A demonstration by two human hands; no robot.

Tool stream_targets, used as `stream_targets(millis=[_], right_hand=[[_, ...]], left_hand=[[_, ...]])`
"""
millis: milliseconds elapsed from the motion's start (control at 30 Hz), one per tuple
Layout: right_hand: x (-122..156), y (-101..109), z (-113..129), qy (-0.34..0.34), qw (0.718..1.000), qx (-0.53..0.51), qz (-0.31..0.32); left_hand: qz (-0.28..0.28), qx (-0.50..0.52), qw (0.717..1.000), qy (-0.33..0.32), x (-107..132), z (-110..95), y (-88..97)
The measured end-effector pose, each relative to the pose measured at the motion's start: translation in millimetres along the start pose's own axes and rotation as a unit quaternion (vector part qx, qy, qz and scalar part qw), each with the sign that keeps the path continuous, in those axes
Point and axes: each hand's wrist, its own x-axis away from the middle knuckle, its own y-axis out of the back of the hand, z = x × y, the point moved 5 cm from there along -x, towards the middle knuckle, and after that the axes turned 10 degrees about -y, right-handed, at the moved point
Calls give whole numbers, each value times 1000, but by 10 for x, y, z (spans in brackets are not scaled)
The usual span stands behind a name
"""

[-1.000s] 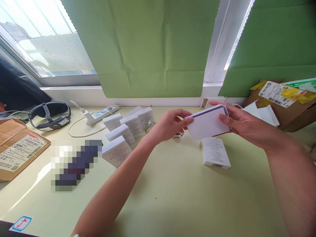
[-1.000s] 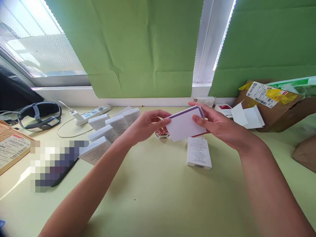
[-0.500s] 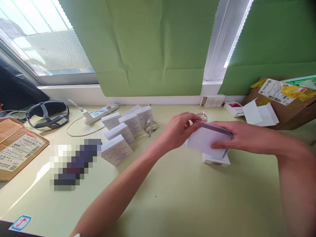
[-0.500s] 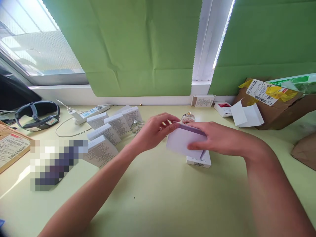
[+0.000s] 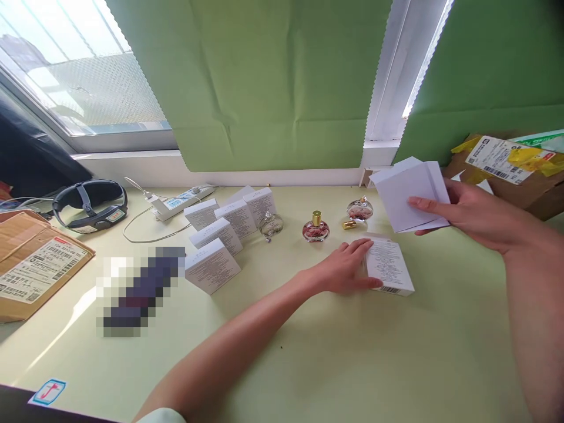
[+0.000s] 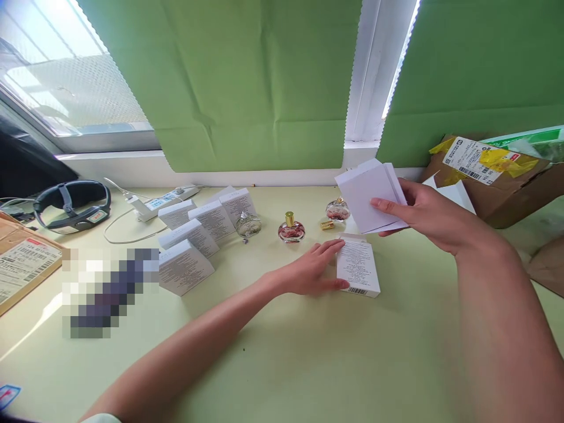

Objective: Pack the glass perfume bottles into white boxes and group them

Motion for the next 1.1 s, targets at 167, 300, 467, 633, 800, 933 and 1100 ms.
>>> stream_targets(millis=[167, 300, 467, 633, 800, 933, 1100], right_hand=[[10, -97, 9, 5, 999, -27, 31], [42, -96, 37, 8, 998, -34, 45], [101, -101, 107, 23, 997, -43, 55], [115, -122, 146, 36, 996, -53, 57], [54, -96, 102, 55, 995, -64, 59], [-15, -88, 31, 57, 992, -85, 74], [-13, -140, 34, 66, 989, -99, 92]], left_hand=[[10, -20, 1000, -8, 16, -16, 36], [-22, -17, 1000, 4, -2, -5, 22], [-5, -31, 1000, 1, 31, 20, 116], [19, -34, 999, 32, 70, 32, 266], [25, -24, 999, 34, 44, 80, 226], [27, -31, 999, 10, 29, 72, 208], [15, -24, 1000, 7, 23, 97, 224]])
